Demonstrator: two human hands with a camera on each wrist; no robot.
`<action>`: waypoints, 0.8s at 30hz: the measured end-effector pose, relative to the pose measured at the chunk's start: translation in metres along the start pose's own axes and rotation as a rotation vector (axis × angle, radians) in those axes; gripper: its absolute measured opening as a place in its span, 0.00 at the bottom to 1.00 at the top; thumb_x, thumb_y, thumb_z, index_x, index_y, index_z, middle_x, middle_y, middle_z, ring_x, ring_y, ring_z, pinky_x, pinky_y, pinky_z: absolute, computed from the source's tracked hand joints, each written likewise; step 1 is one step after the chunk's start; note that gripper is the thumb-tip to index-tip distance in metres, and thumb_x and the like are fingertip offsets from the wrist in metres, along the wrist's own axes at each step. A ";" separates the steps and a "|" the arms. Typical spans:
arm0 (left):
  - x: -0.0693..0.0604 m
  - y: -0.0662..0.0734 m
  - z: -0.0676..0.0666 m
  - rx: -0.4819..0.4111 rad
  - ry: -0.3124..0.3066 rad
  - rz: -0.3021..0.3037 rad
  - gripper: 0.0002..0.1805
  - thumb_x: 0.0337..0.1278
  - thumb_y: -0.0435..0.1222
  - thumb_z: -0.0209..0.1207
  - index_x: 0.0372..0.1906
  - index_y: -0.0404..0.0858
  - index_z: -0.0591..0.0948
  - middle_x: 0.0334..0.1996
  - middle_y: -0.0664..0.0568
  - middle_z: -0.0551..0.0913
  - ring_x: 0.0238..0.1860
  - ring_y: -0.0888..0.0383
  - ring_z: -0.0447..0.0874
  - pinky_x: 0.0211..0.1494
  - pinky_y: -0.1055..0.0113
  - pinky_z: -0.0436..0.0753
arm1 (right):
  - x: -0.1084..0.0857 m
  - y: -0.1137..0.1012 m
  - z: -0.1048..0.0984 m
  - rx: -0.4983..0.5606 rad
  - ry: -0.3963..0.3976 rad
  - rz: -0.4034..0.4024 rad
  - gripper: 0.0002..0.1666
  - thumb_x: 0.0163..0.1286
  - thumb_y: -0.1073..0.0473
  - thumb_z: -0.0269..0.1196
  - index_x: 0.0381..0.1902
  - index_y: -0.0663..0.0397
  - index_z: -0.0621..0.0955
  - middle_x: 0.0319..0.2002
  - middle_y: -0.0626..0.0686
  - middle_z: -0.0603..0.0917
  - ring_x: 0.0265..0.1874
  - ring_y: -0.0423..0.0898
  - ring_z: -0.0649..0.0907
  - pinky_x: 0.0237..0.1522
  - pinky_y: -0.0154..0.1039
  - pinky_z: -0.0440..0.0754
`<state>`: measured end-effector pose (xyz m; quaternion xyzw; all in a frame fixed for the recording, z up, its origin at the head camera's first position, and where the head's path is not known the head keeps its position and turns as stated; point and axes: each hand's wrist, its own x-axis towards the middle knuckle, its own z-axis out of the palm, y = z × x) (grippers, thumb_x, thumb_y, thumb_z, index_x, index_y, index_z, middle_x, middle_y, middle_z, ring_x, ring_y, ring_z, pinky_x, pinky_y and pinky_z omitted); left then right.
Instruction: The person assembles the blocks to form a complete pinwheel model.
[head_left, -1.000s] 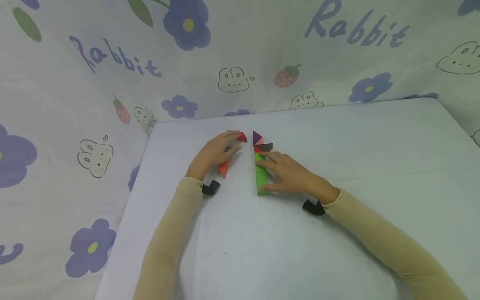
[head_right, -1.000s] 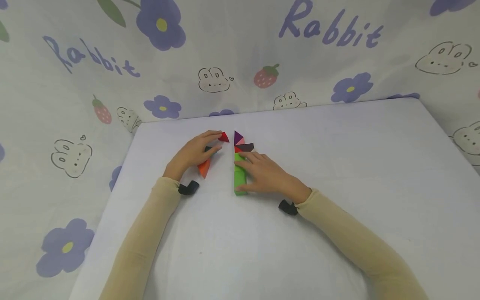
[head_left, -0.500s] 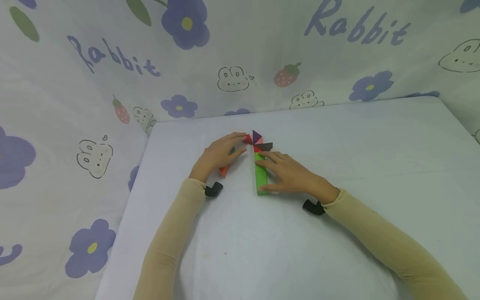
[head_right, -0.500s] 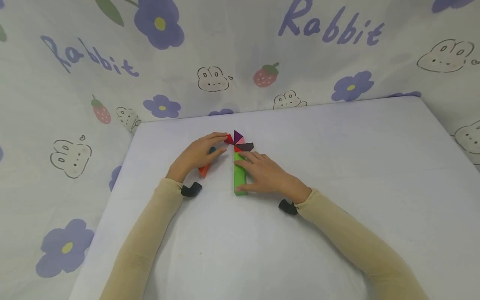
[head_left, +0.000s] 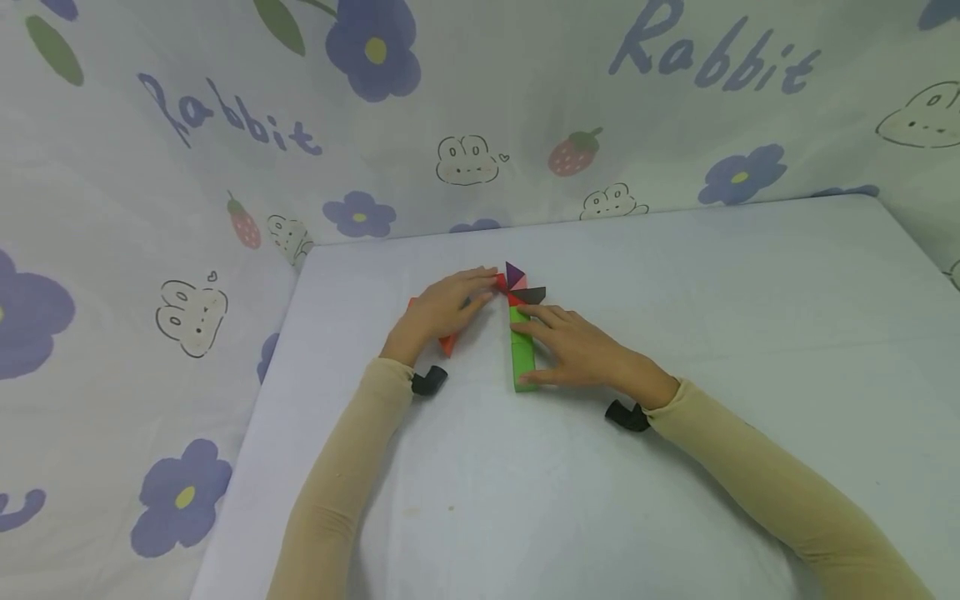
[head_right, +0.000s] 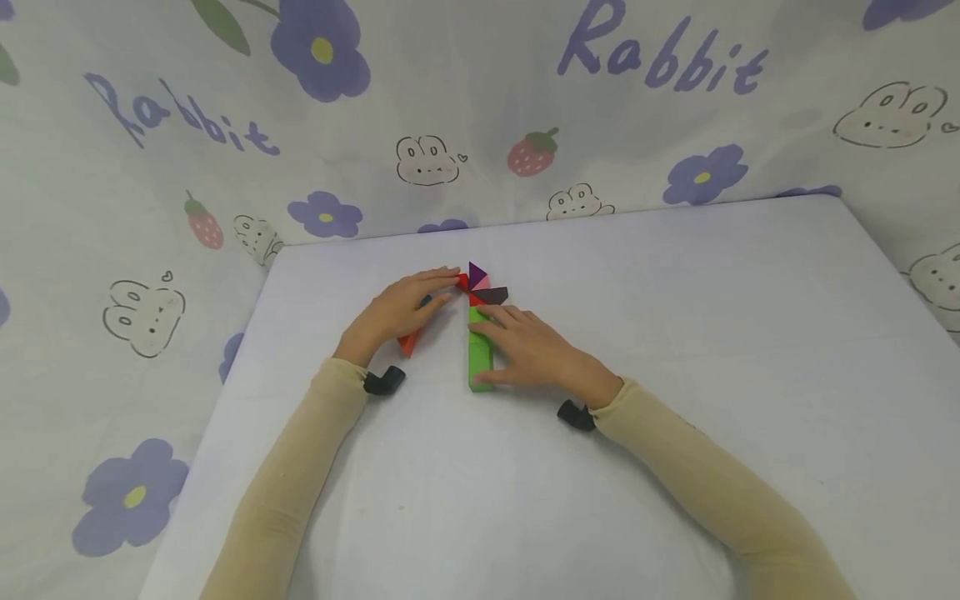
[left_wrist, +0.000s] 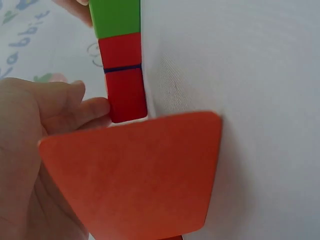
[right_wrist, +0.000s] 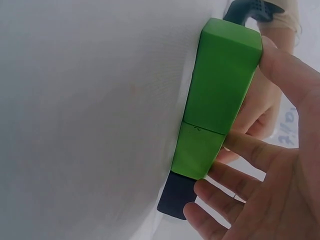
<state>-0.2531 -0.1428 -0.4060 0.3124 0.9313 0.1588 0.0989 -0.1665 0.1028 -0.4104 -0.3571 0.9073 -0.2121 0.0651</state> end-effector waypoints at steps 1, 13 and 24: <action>0.000 0.000 0.000 -0.003 0.000 -0.001 0.24 0.75 0.45 0.46 0.71 0.45 0.70 0.75 0.56 0.63 0.76 0.54 0.56 0.78 0.54 0.58 | 0.000 0.000 0.000 0.001 -0.001 0.001 0.48 0.57 0.33 0.68 0.69 0.51 0.71 0.73 0.57 0.63 0.71 0.56 0.65 0.69 0.57 0.67; 0.000 0.003 0.001 -0.007 0.003 -0.007 0.27 0.75 0.46 0.47 0.73 0.44 0.66 0.75 0.54 0.62 0.76 0.53 0.57 0.78 0.53 0.60 | 0.001 0.003 0.001 -0.005 0.007 -0.012 0.48 0.57 0.32 0.68 0.68 0.51 0.72 0.73 0.55 0.63 0.74 0.56 0.60 0.72 0.58 0.61; -0.001 0.005 0.000 -0.010 0.002 -0.005 0.26 0.74 0.45 0.48 0.72 0.43 0.67 0.74 0.54 0.63 0.76 0.53 0.58 0.77 0.53 0.60 | 0.001 0.005 0.002 0.004 0.004 -0.016 0.47 0.58 0.32 0.67 0.68 0.49 0.71 0.73 0.55 0.62 0.76 0.58 0.56 0.73 0.60 0.59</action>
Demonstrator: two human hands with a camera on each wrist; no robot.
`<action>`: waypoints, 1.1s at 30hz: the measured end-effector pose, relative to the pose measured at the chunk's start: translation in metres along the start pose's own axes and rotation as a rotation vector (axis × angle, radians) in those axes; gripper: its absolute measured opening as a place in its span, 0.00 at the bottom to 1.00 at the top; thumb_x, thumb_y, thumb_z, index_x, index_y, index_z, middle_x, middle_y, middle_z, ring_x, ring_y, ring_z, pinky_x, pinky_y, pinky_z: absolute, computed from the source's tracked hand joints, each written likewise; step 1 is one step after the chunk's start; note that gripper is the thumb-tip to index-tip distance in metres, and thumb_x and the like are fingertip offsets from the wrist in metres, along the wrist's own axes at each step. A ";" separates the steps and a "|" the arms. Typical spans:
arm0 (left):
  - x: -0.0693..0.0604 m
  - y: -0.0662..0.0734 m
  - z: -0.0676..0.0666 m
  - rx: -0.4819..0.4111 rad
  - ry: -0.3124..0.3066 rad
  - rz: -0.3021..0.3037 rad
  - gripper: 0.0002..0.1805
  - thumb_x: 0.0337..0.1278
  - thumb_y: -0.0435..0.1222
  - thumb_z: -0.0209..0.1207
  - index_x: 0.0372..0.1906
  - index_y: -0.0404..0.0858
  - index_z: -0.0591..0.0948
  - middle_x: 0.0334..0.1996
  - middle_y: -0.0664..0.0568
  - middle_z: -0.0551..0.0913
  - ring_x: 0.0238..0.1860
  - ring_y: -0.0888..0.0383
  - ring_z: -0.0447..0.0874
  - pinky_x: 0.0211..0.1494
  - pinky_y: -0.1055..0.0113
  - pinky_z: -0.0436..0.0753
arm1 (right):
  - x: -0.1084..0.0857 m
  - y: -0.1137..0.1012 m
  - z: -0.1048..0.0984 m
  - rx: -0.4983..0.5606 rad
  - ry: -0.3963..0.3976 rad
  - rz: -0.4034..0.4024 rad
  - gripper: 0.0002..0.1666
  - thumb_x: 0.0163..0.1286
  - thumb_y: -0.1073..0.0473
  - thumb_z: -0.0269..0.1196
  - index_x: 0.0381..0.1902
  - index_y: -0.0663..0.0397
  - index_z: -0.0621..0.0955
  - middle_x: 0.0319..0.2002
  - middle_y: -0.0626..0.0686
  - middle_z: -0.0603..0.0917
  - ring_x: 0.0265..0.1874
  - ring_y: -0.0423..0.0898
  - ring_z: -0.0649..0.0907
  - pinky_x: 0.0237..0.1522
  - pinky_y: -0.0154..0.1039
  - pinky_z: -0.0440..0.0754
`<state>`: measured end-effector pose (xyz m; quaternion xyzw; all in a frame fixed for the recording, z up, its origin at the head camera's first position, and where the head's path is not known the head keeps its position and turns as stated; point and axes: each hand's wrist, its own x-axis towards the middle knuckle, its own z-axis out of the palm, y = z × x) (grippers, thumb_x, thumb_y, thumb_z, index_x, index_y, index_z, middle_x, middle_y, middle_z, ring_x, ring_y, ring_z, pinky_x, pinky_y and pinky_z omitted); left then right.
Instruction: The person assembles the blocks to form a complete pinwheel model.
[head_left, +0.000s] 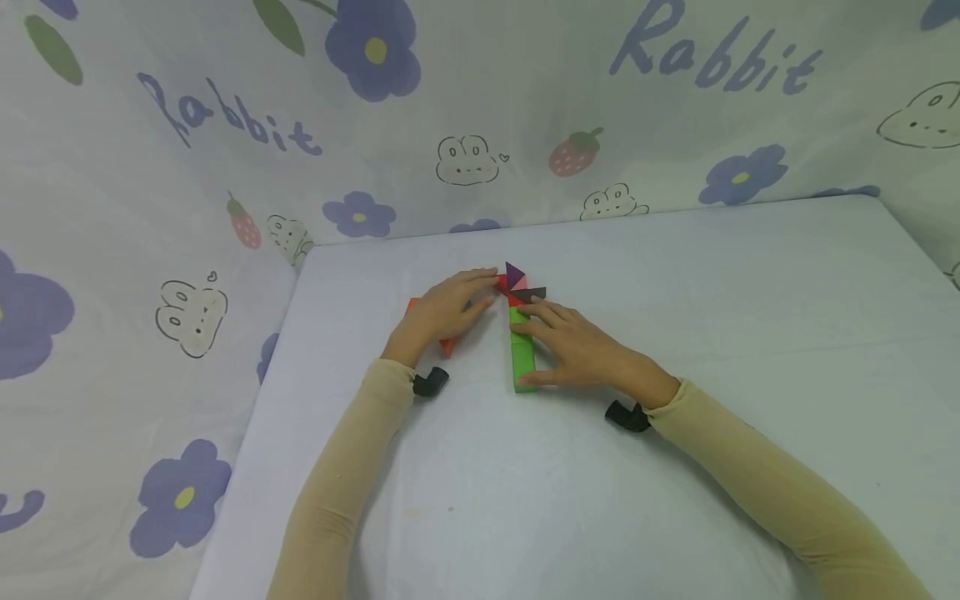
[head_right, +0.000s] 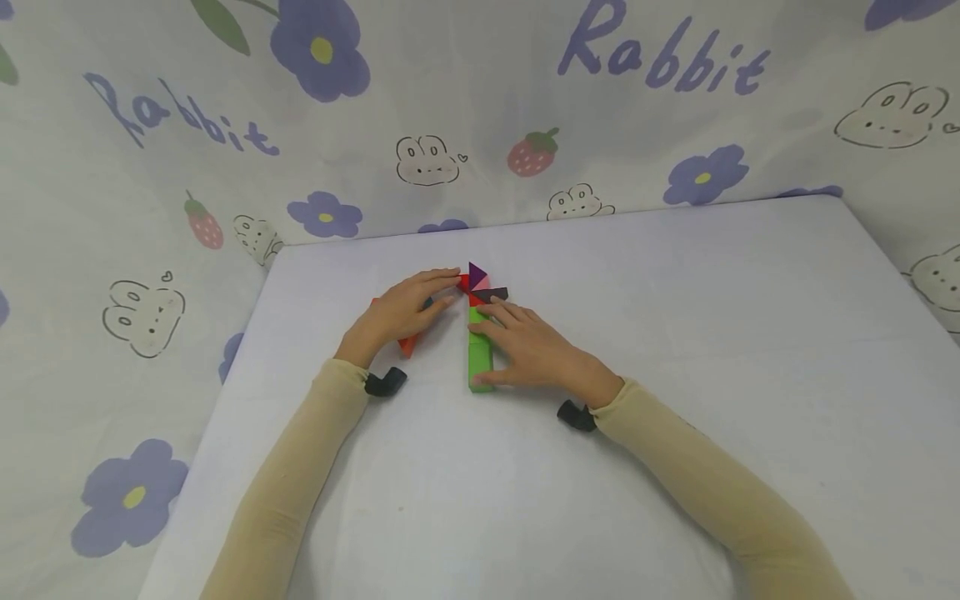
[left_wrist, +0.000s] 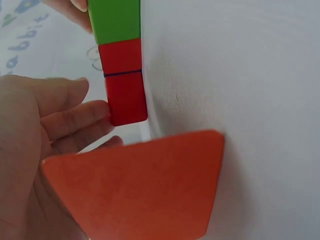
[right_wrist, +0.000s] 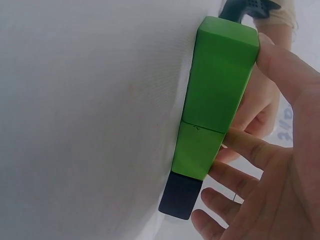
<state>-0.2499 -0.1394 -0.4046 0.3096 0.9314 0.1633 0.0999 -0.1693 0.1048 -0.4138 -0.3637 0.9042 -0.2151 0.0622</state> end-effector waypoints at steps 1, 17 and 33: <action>0.000 0.000 0.001 0.002 0.000 -0.001 0.26 0.74 0.45 0.48 0.72 0.43 0.67 0.74 0.54 0.63 0.76 0.53 0.58 0.77 0.53 0.60 | 0.000 0.000 0.000 0.001 -0.002 -0.001 0.47 0.58 0.32 0.67 0.68 0.49 0.71 0.73 0.55 0.62 0.76 0.58 0.56 0.73 0.60 0.59; -0.019 -0.013 -0.028 -0.028 0.052 -0.117 0.25 0.75 0.46 0.47 0.72 0.45 0.68 0.74 0.53 0.63 0.76 0.51 0.57 0.79 0.52 0.56 | 0.000 -0.001 0.002 0.032 -0.034 0.039 0.49 0.56 0.31 0.68 0.70 0.47 0.70 0.74 0.54 0.60 0.75 0.57 0.56 0.73 0.61 0.58; -0.033 -0.035 -0.023 -0.024 0.027 -0.084 0.20 0.66 0.41 0.59 0.60 0.42 0.80 0.58 0.48 0.80 0.60 0.50 0.75 0.69 0.53 0.73 | 0.001 0.002 0.002 0.048 -0.048 0.050 0.49 0.57 0.30 0.67 0.71 0.46 0.68 0.75 0.52 0.59 0.75 0.56 0.56 0.74 0.59 0.57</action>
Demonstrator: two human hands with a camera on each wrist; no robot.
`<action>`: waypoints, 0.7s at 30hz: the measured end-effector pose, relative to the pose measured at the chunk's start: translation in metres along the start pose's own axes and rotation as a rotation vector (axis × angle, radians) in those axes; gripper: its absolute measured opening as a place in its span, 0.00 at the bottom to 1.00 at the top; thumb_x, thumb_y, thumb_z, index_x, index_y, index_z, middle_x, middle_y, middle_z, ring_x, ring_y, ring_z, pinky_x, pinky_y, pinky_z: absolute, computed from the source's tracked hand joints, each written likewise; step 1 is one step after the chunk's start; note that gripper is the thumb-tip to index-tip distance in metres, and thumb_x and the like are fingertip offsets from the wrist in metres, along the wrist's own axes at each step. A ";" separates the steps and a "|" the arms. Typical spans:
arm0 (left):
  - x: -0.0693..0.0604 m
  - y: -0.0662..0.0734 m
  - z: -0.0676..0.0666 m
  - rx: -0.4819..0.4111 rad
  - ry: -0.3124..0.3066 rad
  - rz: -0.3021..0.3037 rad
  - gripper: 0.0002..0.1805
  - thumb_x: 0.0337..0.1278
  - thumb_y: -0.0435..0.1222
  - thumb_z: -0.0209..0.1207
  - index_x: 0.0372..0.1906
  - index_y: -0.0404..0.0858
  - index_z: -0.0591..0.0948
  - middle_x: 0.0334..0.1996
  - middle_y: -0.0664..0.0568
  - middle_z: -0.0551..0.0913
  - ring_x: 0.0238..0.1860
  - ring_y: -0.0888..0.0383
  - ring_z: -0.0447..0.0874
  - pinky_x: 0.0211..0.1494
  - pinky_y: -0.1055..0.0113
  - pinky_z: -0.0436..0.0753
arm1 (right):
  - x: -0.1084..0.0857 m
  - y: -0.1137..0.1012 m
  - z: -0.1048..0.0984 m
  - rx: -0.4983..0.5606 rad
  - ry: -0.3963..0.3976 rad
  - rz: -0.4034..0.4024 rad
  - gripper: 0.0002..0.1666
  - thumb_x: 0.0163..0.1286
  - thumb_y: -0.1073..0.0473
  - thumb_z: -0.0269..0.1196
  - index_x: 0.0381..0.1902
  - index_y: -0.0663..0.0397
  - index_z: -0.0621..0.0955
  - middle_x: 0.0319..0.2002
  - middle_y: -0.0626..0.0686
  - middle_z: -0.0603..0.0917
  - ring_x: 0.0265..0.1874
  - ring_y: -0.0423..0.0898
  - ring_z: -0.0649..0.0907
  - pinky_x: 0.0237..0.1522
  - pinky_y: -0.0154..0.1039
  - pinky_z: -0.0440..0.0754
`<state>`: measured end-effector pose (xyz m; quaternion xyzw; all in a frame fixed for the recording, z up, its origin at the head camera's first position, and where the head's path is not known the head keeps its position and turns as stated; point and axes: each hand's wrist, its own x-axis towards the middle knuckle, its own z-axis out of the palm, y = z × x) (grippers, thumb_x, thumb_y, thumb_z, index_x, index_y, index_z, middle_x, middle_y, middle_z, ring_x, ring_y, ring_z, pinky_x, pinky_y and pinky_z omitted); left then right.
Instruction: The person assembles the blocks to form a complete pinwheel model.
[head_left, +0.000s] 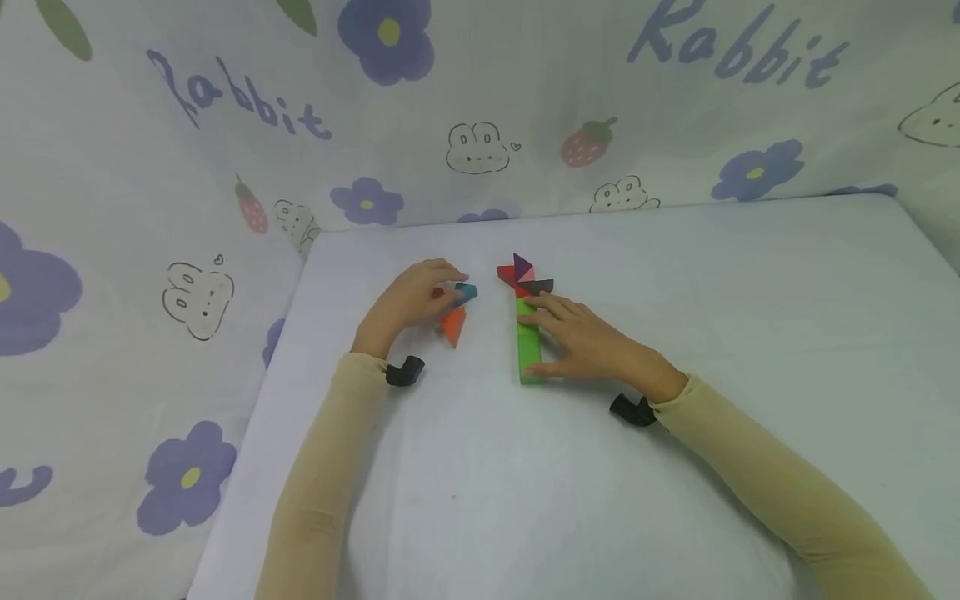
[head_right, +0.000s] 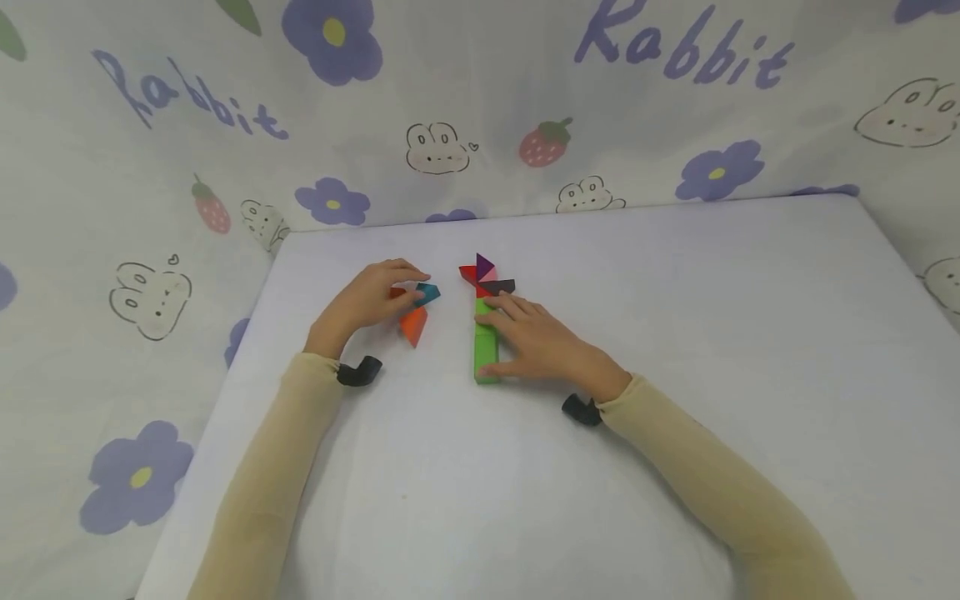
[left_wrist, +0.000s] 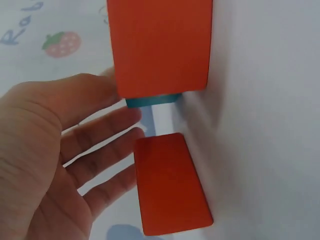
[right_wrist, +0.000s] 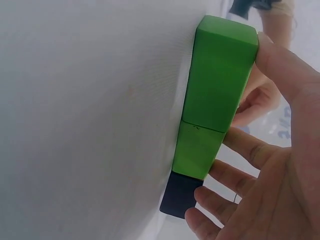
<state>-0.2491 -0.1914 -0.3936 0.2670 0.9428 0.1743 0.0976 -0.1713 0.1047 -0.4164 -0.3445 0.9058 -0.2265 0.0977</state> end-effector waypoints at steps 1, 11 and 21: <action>0.001 0.001 0.001 -0.003 -0.001 0.000 0.20 0.65 0.41 0.60 0.60 0.41 0.81 0.57 0.48 0.80 0.59 0.50 0.76 0.68 0.53 0.74 | 0.000 0.000 0.000 0.003 -0.001 0.000 0.49 0.57 0.30 0.67 0.71 0.46 0.68 0.75 0.52 0.58 0.75 0.56 0.57 0.74 0.59 0.57; 0.006 -0.014 0.003 0.039 0.102 -0.058 0.18 0.65 0.38 0.61 0.58 0.39 0.82 0.51 0.47 0.83 0.55 0.48 0.79 0.66 0.53 0.74 | 0.001 0.002 0.000 0.000 -0.002 -0.010 0.49 0.58 0.31 0.66 0.71 0.46 0.68 0.75 0.52 0.58 0.75 0.56 0.57 0.74 0.59 0.57; -0.013 0.006 -0.025 0.033 0.028 -0.136 0.15 0.65 0.41 0.60 0.51 0.39 0.83 0.41 0.48 0.83 0.44 0.50 0.78 0.53 0.55 0.80 | 0.000 0.001 0.000 0.010 -0.004 0.003 0.49 0.57 0.31 0.67 0.71 0.46 0.68 0.75 0.52 0.58 0.75 0.56 0.57 0.74 0.59 0.57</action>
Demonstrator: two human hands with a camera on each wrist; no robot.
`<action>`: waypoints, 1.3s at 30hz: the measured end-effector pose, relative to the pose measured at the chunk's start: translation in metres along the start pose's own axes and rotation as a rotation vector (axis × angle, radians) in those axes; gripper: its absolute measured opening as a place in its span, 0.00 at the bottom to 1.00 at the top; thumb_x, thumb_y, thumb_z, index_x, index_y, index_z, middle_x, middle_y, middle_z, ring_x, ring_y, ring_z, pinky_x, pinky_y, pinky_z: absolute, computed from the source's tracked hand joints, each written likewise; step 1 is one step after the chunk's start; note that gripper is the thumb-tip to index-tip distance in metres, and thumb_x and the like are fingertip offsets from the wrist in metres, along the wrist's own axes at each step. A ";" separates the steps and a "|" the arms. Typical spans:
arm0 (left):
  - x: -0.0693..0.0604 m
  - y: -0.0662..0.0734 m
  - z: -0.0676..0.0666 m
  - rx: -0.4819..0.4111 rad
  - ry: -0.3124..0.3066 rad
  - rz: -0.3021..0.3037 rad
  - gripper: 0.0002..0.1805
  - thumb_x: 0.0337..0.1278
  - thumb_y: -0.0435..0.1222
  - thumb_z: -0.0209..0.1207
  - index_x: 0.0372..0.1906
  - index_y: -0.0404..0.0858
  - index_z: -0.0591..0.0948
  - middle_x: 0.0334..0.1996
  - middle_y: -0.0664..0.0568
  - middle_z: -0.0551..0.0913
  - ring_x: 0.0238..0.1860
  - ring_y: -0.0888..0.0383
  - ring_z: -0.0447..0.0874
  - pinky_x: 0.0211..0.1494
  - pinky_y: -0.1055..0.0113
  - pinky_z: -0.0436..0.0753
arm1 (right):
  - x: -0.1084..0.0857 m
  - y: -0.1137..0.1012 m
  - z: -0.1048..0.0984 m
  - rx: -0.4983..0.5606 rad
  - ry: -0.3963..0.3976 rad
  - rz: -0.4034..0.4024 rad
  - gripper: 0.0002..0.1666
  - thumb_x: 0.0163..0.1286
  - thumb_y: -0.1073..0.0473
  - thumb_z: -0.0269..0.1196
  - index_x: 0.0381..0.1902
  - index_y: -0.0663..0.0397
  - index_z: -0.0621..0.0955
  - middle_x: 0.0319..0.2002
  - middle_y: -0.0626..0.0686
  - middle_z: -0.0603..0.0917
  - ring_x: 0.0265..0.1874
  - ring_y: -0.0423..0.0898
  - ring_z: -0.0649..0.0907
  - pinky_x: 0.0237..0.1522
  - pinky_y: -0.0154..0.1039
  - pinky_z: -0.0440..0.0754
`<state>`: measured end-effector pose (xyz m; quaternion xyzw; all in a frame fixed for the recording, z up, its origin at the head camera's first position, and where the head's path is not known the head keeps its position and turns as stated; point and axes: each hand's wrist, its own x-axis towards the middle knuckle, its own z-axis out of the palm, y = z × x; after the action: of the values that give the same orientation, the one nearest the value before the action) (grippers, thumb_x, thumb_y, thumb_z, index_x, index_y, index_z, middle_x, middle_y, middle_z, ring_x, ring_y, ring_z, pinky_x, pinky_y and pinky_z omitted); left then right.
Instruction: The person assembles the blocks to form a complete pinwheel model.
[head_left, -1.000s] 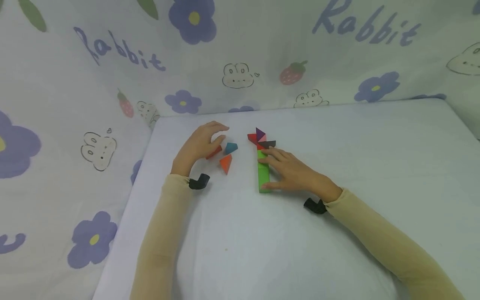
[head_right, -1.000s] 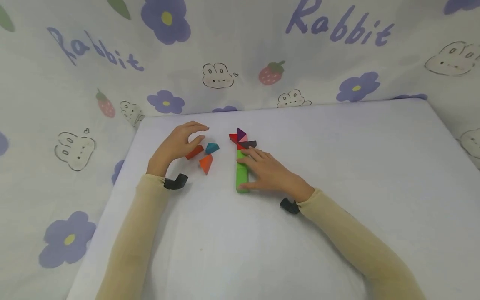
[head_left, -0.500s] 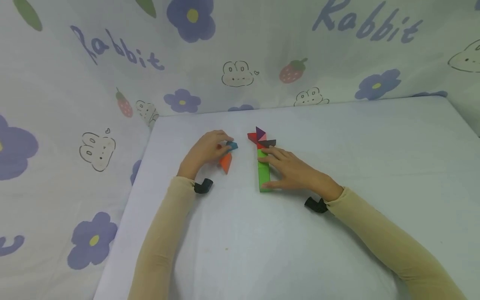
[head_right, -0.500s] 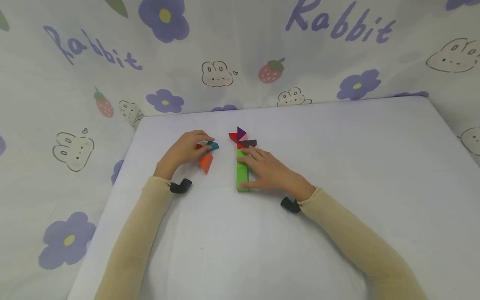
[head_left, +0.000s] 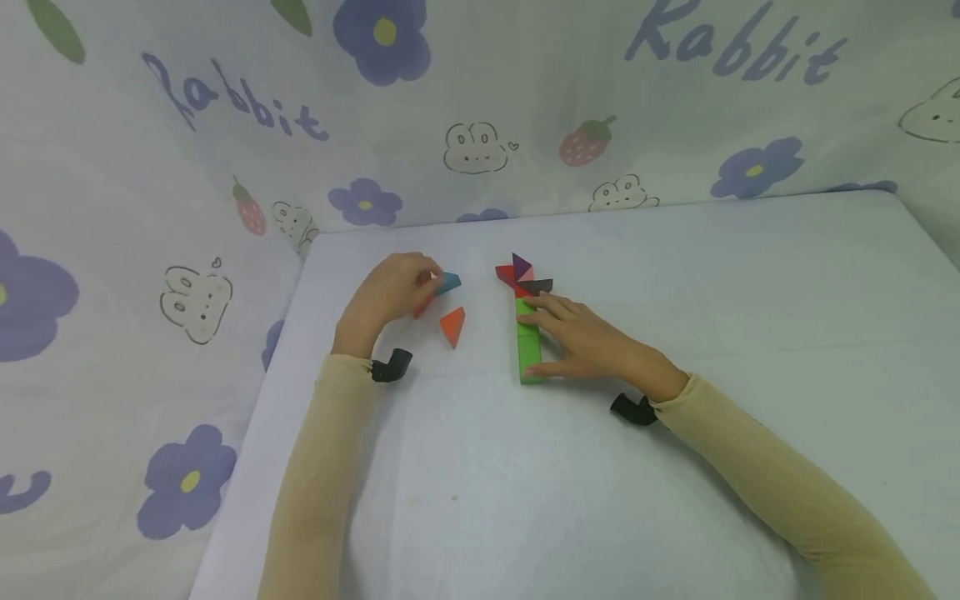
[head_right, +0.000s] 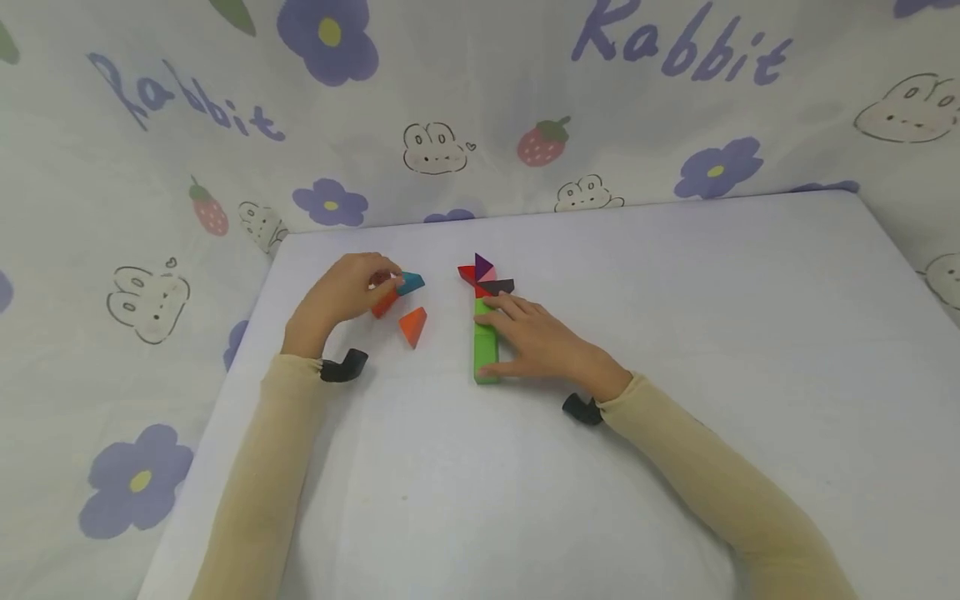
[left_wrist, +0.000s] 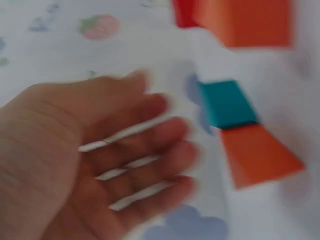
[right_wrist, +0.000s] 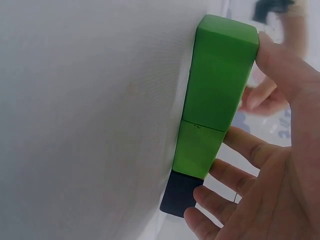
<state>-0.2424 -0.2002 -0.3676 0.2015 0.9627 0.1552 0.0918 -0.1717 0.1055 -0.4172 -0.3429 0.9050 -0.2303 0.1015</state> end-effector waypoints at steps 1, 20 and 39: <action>-0.004 0.007 -0.004 -0.006 -0.051 -0.025 0.14 0.64 0.43 0.61 0.49 0.39 0.84 0.40 0.48 0.83 0.42 0.50 0.78 0.50 0.55 0.81 | 0.000 0.000 0.000 0.000 -0.002 0.002 0.49 0.57 0.30 0.67 0.71 0.46 0.68 0.75 0.52 0.58 0.75 0.56 0.57 0.74 0.59 0.57; 0.012 0.021 0.026 -0.038 -0.163 0.046 0.25 0.58 0.42 0.67 0.60 0.42 0.77 0.41 0.49 0.83 0.43 0.53 0.78 0.52 0.58 0.80 | 0.000 -0.004 -0.005 0.016 -0.012 0.011 0.49 0.57 0.31 0.67 0.71 0.46 0.68 0.75 0.53 0.59 0.75 0.57 0.58 0.73 0.60 0.58; 0.022 0.013 0.034 -0.089 -0.031 0.109 0.18 0.60 0.40 0.65 0.55 0.42 0.83 0.40 0.49 0.86 0.40 0.53 0.81 0.49 0.59 0.82 | 0.000 -0.002 -0.004 0.001 -0.007 0.004 0.49 0.57 0.30 0.66 0.71 0.45 0.68 0.75 0.53 0.58 0.74 0.57 0.58 0.73 0.60 0.59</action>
<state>-0.2495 -0.1705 -0.3971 0.2519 0.9409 0.1995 0.1067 -0.1720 0.1058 -0.4130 -0.3419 0.9052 -0.2294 0.1056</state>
